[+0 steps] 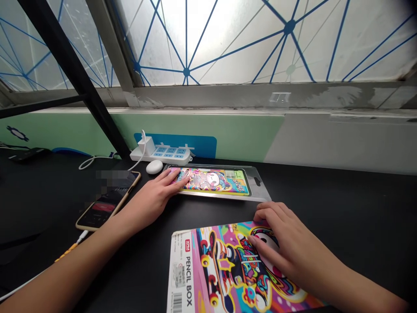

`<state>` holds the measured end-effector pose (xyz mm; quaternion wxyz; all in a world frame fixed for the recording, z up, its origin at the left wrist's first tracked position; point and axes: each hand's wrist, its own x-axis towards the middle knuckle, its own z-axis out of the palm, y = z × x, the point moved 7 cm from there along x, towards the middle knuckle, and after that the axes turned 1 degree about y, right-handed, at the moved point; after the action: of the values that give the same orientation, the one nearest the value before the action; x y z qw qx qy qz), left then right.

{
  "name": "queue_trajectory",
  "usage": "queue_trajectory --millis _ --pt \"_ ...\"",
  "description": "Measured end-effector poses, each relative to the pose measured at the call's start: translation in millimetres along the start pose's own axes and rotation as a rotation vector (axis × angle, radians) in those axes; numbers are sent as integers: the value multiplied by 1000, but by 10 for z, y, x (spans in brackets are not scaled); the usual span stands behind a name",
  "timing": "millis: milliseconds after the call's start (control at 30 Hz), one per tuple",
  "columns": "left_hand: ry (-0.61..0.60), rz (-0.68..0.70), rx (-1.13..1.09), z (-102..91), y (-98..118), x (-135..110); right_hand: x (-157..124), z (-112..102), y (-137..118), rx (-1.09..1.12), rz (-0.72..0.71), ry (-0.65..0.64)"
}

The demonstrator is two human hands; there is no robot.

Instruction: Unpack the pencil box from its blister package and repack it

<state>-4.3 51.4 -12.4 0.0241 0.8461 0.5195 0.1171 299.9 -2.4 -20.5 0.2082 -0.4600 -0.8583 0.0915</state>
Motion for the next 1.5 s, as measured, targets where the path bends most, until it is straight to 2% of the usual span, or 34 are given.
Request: queue_trajectory --millis 300,467,633,700,800,933,1033,1133,1233,1333,1500 --pt "-17 13 34 9 -12 15 9 6 -73 23 -36 -54" --pt "-23 30 28 12 -46 17 -22 -37 -82 69 -24 -5" --pt "-20 48 12 -79 -48 -20 -57 -144 -190 61 -160 3" --pt "-37 56 14 -133 -52 -68 -40 -202 -154 46 -180 -15" --pt "-67 89 4 -200 -64 -181 42 -307 106 88 -55 -51" --pt "-77 89 9 -266 -32 -313 148 -415 625 201 195 -125" --pt "-11 70 -42 -332 108 -295 166 -438 956 296 344 -183" --pt "33 88 -68 -333 327 -162 130 -383 1169 353 474 -273" --pt "-56 132 -19 -191 558 21 106 -361 1276 285 563 -280" --pt "-125 187 55 -38 763 164 121 -375 1278 180 560 -231" --pt "-115 254 118 116 933 210 145 -422 1143 106 528 -112"
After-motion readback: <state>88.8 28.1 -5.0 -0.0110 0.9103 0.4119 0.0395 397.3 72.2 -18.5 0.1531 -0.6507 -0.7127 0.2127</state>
